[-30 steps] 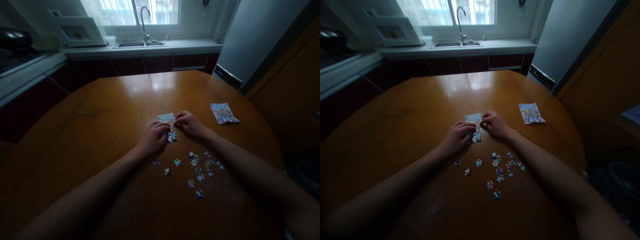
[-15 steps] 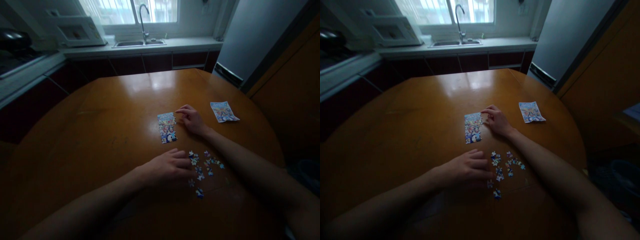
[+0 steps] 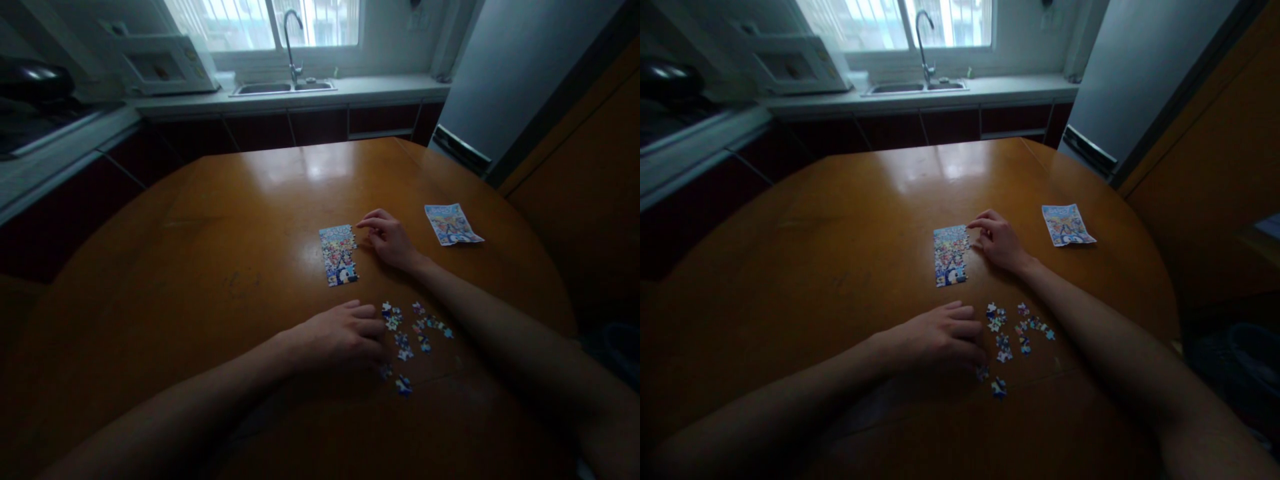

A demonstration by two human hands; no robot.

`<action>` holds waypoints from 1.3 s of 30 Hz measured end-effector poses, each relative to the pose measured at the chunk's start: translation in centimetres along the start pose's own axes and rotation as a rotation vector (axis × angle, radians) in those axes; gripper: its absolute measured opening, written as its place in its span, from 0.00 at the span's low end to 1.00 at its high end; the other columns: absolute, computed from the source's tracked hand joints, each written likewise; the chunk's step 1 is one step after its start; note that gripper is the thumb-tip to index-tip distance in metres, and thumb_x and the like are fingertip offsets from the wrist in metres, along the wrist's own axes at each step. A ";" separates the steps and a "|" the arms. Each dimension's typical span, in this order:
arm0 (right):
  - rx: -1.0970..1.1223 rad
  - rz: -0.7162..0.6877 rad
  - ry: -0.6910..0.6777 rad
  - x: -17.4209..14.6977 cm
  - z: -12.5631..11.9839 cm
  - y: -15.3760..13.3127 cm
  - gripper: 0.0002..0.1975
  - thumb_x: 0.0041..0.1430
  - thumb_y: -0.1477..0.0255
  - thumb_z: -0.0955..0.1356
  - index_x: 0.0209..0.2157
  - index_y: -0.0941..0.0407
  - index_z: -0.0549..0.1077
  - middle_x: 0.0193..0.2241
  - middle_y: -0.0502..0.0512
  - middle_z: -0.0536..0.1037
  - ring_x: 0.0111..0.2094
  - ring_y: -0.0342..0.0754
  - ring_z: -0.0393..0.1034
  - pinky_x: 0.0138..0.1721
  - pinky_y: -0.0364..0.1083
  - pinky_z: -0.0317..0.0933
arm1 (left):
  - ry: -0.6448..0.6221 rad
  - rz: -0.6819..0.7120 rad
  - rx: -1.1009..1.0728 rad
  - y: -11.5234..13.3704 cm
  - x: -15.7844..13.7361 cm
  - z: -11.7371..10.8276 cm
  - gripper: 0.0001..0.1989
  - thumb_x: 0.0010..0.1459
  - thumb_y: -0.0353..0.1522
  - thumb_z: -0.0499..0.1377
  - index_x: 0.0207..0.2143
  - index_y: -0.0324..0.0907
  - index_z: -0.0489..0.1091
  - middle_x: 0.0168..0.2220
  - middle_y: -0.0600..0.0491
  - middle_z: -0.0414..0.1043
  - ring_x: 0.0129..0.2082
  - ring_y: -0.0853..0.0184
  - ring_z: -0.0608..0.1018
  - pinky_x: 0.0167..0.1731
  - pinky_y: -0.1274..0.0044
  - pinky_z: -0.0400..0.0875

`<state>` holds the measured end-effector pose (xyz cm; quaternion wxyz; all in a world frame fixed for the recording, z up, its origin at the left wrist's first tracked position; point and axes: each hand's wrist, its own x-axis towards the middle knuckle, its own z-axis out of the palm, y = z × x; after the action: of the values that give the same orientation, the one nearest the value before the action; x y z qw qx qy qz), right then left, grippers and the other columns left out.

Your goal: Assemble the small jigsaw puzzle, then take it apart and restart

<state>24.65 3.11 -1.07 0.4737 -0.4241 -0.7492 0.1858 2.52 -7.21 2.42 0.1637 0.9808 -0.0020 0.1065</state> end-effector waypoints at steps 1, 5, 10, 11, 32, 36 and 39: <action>-0.002 0.000 -0.002 0.0 0.0 0.0 0.16 0.60 0.82 0.63 0.39 0.55 0.80 0.42 0.58 0.74 0.39 0.49 0.70 0.36 0.49 0.66 | 0.006 0.008 0.000 0.0 0.0 0.0 0.08 0.68 0.38 0.60 0.47 0.49 0.76 0.42 0.54 0.78 0.43 0.63 0.72 0.43 0.71 0.63; -0.007 0.006 -0.003 -0.1 0.0 0.0 0.15 0.59 0.82 0.63 0.39 0.56 0.80 0.42 0.58 0.74 0.39 0.49 0.70 0.36 0.49 0.66 | 0.010 0.014 -0.003 0.2 0.2 -0.2 0.07 0.66 0.39 0.62 0.45 0.49 0.76 0.42 0.55 0.78 0.42 0.63 0.72 0.42 0.71 0.64; -0.005 0.016 -0.011 -0.1 0.0 0.0 0.16 0.59 0.82 0.63 0.39 0.55 0.80 0.42 0.58 0.74 0.40 0.49 0.70 0.37 0.49 0.67 | -0.014 -0.012 -0.051 0.6 0.2 -0.2 0.05 0.68 0.37 0.61 0.43 0.47 0.75 0.40 0.54 0.77 0.40 0.65 0.72 0.42 0.73 0.66; -0.006 0.019 -0.010 -0.1 -0.1 0.0 0.16 0.59 0.82 0.63 0.38 0.55 0.80 0.42 0.58 0.74 0.40 0.49 0.70 0.38 0.49 0.67 | -0.021 -0.016 -0.059 0.7 0.3 -0.2 0.05 0.68 0.36 0.61 0.43 0.47 0.75 0.41 0.54 0.77 0.40 0.65 0.72 0.42 0.73 0.66; 0.010 0.019 -0.001 0.0 0.0 -0.1 0.14 0.59 0.80 0.64 0.38 0.54 0.80 0.40 0.57 0.75 0.39 0.49 0.70 0.36 0.49 0.66 | 0.560 -0.393 -0.443 -1.6 -0.5 -1.0 0.04 0.62 0.32 0.63 0.34 0.42 0.77 0.31 0.51 0.79 0.32 0.68 0.76 0.34 0.75 0.71; 0.007 0.017 -0.024 0.0 -0.2 -0.5 0.13 0.60 0.80 0.64 0.38 0.55 0.80 0.38 0.57 0.76 0.35 0.47 0.69 0.32 0.47 0.64 | 0.937 -0.875 -0.341 -5.8 -1.9 -1.4 0.06 0.56 0.34 0.67 0.32 0.40 0.78 0.24 0.55 0.74 0.22 0.72 0.67 0.21 0.80 0.59; 0.004 -0.039 -0.093 -0.1 -0.2 -0.8 0.10 0.60 0.78 0.66 0.39 0.55 0.80 0.37 0.56 0.76 0.33 0.45 0.69 0.31 0.46 0.64 | 1.006 -0.958 -0.343 -7.8 -2.7 -1.5 0.07 0.54 0.35 0.68 0.31 0.39 0.78 0.26 0.53 0.76 0.22 0.73 0.67 0.22 0.80 0.59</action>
<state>24.46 2.52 -0.51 0.4425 -0.3994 -0.7783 0.1975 -0.15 0.54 0.78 0.3254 0.6663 0.4878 0.4606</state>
